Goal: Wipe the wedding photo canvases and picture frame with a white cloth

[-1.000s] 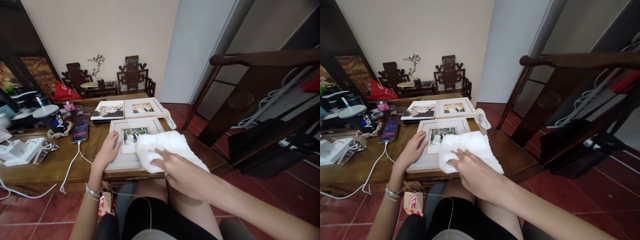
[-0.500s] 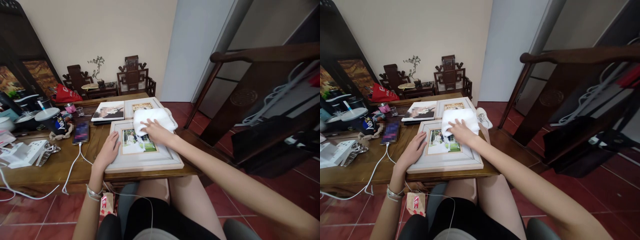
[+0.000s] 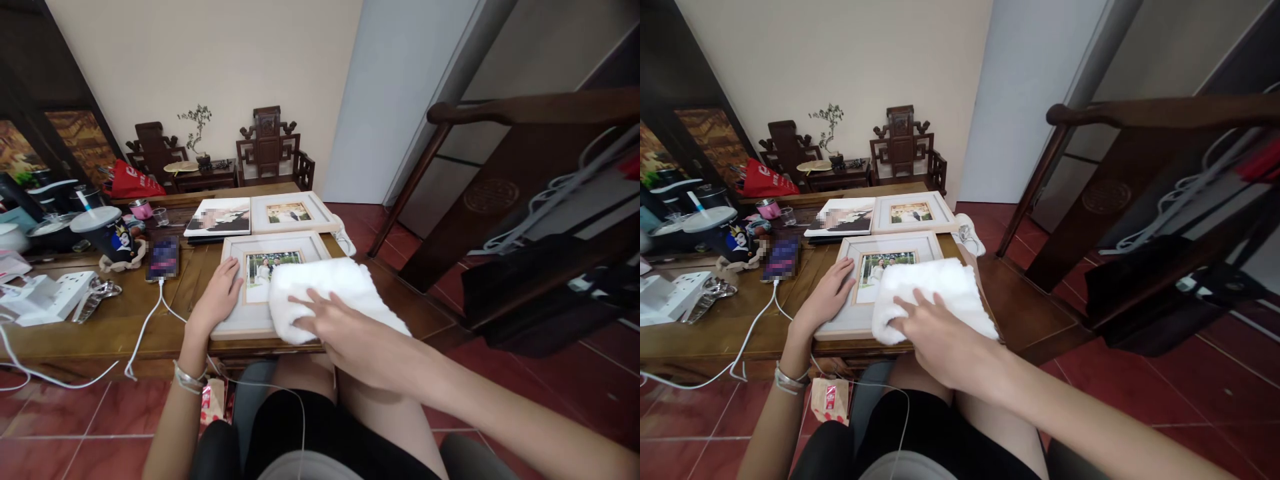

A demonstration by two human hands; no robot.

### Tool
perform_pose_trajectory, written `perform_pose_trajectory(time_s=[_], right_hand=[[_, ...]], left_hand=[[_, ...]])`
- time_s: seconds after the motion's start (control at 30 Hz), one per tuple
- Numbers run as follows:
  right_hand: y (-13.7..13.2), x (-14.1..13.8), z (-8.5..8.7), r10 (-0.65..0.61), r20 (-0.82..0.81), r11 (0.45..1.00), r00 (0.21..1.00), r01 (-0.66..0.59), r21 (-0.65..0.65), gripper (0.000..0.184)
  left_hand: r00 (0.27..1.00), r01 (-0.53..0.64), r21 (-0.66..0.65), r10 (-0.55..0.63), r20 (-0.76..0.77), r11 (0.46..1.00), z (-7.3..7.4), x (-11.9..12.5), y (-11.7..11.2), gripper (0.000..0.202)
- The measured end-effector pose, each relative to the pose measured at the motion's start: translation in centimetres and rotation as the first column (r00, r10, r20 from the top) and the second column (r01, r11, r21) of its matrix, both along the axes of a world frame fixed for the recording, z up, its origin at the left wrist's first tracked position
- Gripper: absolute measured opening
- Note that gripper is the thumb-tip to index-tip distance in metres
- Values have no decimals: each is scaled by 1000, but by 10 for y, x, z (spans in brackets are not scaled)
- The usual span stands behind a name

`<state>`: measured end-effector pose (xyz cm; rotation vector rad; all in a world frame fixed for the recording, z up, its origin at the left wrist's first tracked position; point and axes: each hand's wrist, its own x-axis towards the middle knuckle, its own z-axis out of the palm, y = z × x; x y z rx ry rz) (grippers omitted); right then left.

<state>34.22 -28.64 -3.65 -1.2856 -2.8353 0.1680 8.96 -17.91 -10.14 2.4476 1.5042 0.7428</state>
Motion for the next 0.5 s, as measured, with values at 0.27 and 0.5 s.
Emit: perform_pose_trajectory(time_s=[0.27, 0.5], right_hand=[[118, 4, -22, -129, -52, 970, 990, 137, 203, 69], [121, -8, -18, -169, 87, 977, 982, 156, 146, 67]], left_hand=[[1000, -6, -3, 6, -3, 1000, 1, -1, 0, 47], [1000, -3, -10, 3, -1, 1000, 0, -1, 1, 49]])
